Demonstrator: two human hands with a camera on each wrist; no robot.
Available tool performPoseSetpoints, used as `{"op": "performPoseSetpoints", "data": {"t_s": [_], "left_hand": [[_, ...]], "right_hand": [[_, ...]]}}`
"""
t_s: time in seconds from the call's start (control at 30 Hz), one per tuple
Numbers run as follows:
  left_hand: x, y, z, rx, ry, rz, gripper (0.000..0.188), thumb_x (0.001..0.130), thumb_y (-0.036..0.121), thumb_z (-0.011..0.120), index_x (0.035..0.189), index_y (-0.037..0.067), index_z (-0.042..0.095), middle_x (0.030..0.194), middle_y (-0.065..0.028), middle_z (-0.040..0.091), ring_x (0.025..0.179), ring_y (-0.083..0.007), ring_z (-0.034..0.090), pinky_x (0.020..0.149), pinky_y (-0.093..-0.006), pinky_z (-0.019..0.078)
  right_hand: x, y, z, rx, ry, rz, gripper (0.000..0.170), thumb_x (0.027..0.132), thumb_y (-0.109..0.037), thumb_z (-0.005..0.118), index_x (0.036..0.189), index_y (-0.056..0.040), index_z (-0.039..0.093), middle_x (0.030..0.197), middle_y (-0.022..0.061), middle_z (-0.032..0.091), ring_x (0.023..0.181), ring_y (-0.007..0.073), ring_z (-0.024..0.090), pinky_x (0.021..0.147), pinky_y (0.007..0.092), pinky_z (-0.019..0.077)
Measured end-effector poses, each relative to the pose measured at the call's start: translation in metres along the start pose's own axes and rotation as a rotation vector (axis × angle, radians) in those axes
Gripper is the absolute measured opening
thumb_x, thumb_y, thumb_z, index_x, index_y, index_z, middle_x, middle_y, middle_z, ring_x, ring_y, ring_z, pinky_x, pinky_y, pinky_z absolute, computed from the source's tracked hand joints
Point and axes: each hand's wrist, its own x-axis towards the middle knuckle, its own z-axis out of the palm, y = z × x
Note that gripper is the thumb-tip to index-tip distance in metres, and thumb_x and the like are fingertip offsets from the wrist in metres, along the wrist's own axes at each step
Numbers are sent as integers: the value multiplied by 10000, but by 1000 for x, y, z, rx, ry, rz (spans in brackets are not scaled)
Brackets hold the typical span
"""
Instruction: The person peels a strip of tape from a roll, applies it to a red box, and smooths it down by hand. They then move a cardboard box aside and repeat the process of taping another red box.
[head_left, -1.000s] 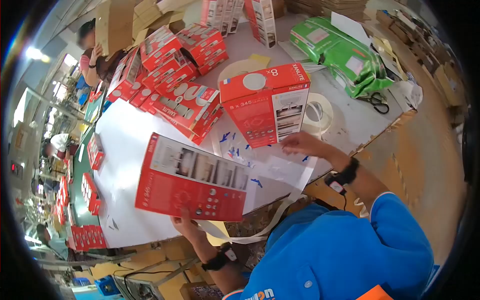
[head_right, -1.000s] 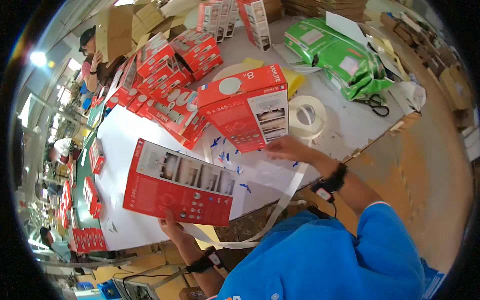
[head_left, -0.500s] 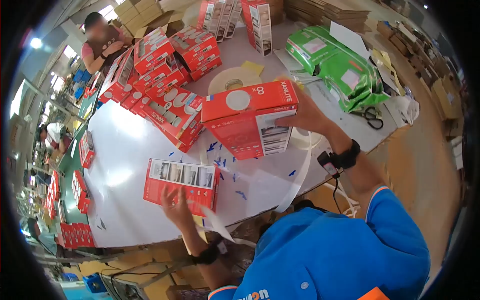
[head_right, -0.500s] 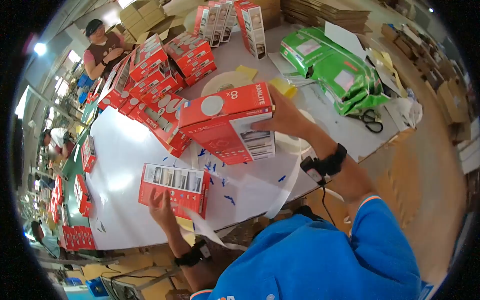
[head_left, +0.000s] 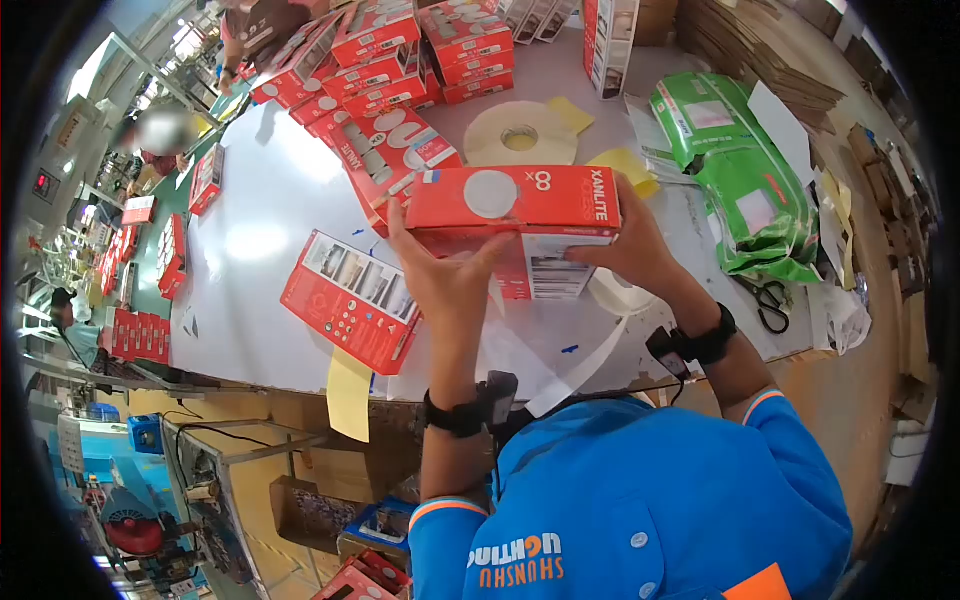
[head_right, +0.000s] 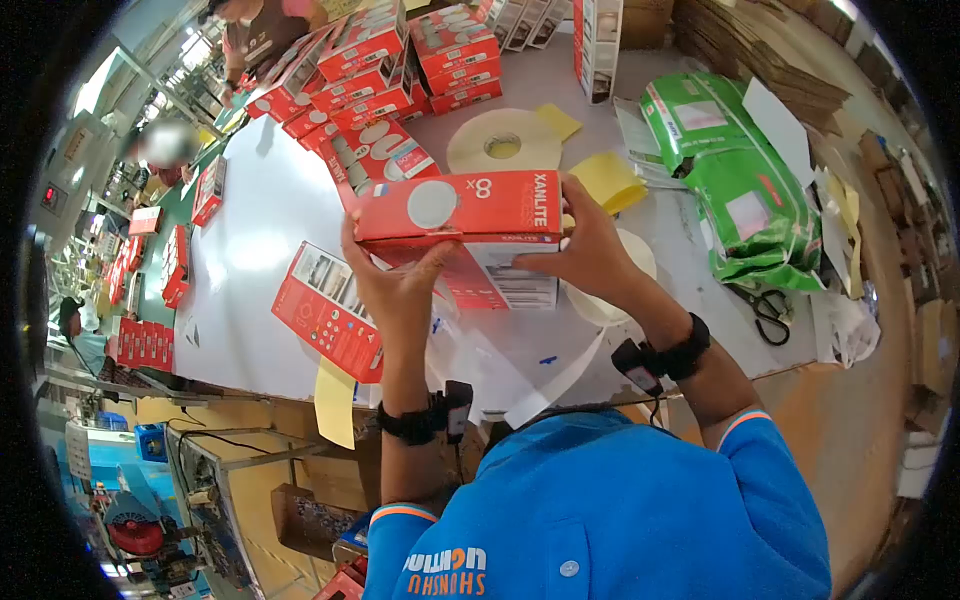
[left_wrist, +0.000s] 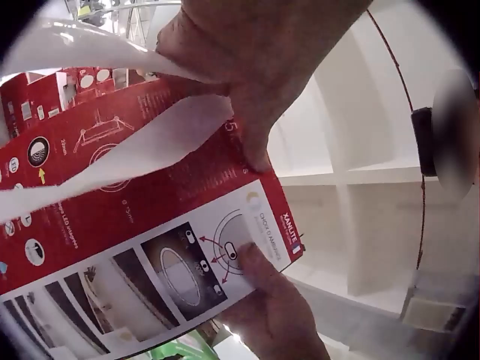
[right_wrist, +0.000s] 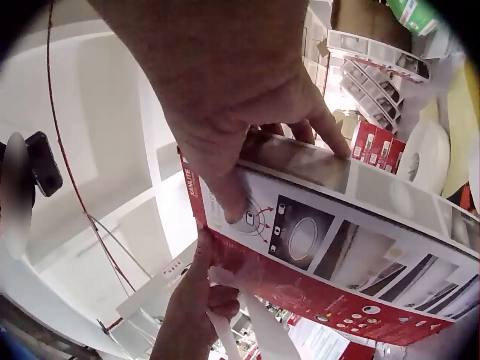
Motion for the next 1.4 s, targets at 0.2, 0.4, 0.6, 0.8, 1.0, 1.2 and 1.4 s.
{"op": "performPoseSetpoints", "data": {"t_s": [0.2,0.4,0.6,0.8,1.0,1.2,1.4], "left_hand": [[3,-1,-11,-128,-50,-28,902,593,106,847,1302,-4,301,1255,-162,417,1116,-216,487,869,-305,496],[8,-3,-30,-318,-67,-127,892,569,140,866,1273,-6,338,1229,-150,447,1107,-222,495,831,-306,495],[16,-41,-35,-203,-79,-62,779,626,110,827,1250,0,374,1164,-127,489,1035,-180,526,818,-280,469],[20,-35,-55,-374,-70,-263,615,686,78,761,1206,4,442,1035,-102,552,941,-159,550,792,-282,449],[-2,-125,-69,-171,-208,-393,339,845,99,609,1150,8,493,846,-47,601,630,-61,531,517,-162,410],[-15,-151,-74,-208,-149,-710,226,858,141,614,1041,15,573,743,-26,606,452,-18,412,373,-165,272],[-26,-164,-60,-350,-128,-935,218,865,131,600,1046,13,570,788,-34,617,550,-49,470,468,-174,327]], "right_hand": [[-9,-7,9,19,12,59,826,576,-146,838,1259,-68,380,1176,110,510,1099,223,517,875,356,486],[-16,-23,23,-110,20,112,868,570,-218,844,1280,-90,363,1184,109,505,1114,232,504,867,377,479],[-10,-32,30,-74,38,114,847,570,-170,842,1271,-67,379,1178,98,515,1101,208,517,853,346,490],[56,-12,-38,-139,391,50,642,619,-105,805,1181,7,516,1145,96,583,1036,181,554,896,322,450],[220,5,-111,-240,779,-207,537,664,-222,798,1067,5,525,968,109,635,882,196,616,764,319,485],[312,104,-111,-478,845,-236,598,626,-311,807,1018,14,495,924,166,607,880,300,606,792,372,458],[356,196,-101,-611,873,116,589,578,-390,811,909,24,556,892,185,621,873,335,610,763,392,475]]}}
